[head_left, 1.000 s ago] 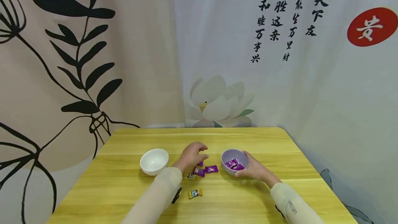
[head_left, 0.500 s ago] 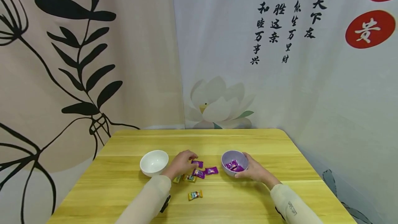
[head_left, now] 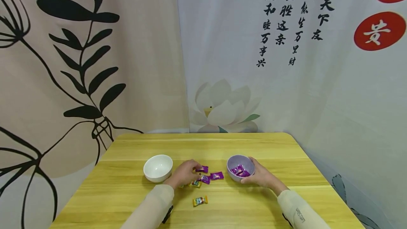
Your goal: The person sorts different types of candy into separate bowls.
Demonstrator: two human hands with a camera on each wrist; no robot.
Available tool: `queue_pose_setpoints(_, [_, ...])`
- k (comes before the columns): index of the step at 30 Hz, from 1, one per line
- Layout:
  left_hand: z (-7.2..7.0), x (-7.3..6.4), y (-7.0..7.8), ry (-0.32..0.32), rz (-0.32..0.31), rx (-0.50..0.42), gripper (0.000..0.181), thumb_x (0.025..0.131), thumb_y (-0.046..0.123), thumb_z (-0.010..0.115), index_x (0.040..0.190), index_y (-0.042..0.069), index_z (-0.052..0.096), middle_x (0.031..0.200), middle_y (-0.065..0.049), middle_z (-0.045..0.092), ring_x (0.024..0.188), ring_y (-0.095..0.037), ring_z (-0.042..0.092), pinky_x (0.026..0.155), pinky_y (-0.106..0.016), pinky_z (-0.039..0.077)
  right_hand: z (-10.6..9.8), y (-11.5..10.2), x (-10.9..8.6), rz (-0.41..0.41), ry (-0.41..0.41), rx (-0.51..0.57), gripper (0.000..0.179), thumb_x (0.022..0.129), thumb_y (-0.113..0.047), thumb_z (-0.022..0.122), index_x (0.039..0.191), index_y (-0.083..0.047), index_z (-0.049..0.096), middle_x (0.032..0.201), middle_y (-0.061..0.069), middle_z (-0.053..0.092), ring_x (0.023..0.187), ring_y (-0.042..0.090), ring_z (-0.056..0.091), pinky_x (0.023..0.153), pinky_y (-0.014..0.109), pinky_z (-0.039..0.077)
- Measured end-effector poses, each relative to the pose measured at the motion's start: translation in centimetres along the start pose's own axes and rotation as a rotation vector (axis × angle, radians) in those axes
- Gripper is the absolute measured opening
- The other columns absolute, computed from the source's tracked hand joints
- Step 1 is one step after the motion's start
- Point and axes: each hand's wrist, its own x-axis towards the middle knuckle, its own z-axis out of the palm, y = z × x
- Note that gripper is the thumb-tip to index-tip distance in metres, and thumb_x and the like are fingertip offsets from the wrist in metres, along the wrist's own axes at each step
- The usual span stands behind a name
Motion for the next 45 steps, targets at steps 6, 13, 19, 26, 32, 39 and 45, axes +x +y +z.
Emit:
queue_pose_setpoints(6, [0.8, 0.1, -0.2, -0.007, 0.015, 0.025, 0.029, 0.085, 0.016, 0.079, 0.110, 0.004, 0.072, 0.101, -0.004, 0.065, 0.095, -0.024, 0.061, 0.089, -0.045, 0.050, 0.1, 0.2, 0.0, -0.012, 0.002, 0.018, 0.121, 0.070, -0.034, 0.091, 0.153, 0.008, 0.015, 0.149, 0.031, 0.036, 0.133, 0.044, 0.041, 0.109, 0.060, 0.032])
queue_pose_setpoints(13, [1.0, 0.2, 0.1, -0.034, -0.007, 0.055, 0.030, 0.085, 0.016, 0.079, 0.112, 0.006, 0.071, 0.105, -0.005, 0.066, 0.101, -0.024, 0.061, 0.094, -0.046, 0.049, 0.2, 0.6, 0.2, -0.027, 0.012, 0.023, 0.119, 0.069, -0.033, 0.092, 0.153, 0.008, 0.017, 0.146, 0.029, 0.040, 0.130, 0.042, 0.045, 0.108, 0.058, 0.034])
queue_pose_setpoints(19, [0.9, 0.2, 0.4, -0.054, -0.009, 0.100, 0.033, 0.084, 0.017, 0.080, 0.114, 0.006, 0.071, 0.105, -0.006, 0.066, 0.102, -0.026, 0.061, 0.095, -0.046, 0.048, 0.2, 0.6, 0.1, -0.016, 0.010, 0.027, 0.120, 0.069, -0.034, 0.092, 0.153, 0.008, 0.016, 0.147, 0.029, 0.039, 0.131, 0.043, 0.044, 0.108, 0.059, 0.034])
queue_pose_setpoints(26, [1.3, 0.5, 0.2, -0.055, 0.036, 0.168, 0.033, 0.083, 0.017, 0.081, 0.113, 0.005, 0.072, 0.102, -0.004, 0.067, 0.098, -0.022, 0.062, 0.092, -0.043, 0.050, 0.2, 0.7, 0.1, -0.013, 0.009, 0.040, 0.120, 0.070, -0.034, 0.092, 0.153, 0.007, 0.016, 0.148, 0.029, 0.038, 0.132, 0.043, 0.043, 0.108, 0.059, 0.033])
queue_pose_setpoints(32, [1.5, 0.6, 0.1, -0.053, 0.066, 0.221, 0.031, 0.082, 0.020, 0.081, 0.110, 0.008, 0.073, 0.099, -0.001, 0.065, 0.096, -0.019, 0.060, 0.091, -0.040, 0.050, 0.3, 0.7, 0.0, -0.012, 0.005, 0.038, 0.121, 0.069, -0.036, 0.091, 0.154, 0.007, 0.016, 0.149, 0.029, 0.037, 0.133, 0.043, 0.042, 0.108, 0.059, 0.032])
queue_pose_setpoints(39, [1.6, 0.7, 0.2, -0.073, 0.079, 0.258, 0.030, 0.083, 0.019, 0.081, 0.110, 0.008, 0.073, 0.104, -0.003, 0.067, 0.101, -0.022, 0.061, 0.094, -0.042, 0.048, 0.2, 0.7, 0.0, -0.001, 0.003, 0.042, 0.122, 0.069, -0.037, 0.091, 0.154, 0.007, 0.015, 0.150, 0.029, 0.035, 0.134, 0.044, 0.040, 0.109, 0.060, 0.031])
queue_pose_setpoints(45, [1.6, 0.5, 0.4, -0.086, 0.071, 0.278, 0.028, 0.083, 0.021, 0.081, 0.108, 0.009, 0.074, 0.108, -0.004, 0.068, 0.106, -0.025, 0.061, 0.096, -0.043, 0.048, 0.2, 0.6, -0.1, 0.002, 0.005, 0.040, 0.121, 0.070, -0.035, 0.091, 0.154, 0.007, 0.014, 0.151, 0.030, 0.033, 0.135, 0.044, 0.039, 0.110, 0.060, 0.030])
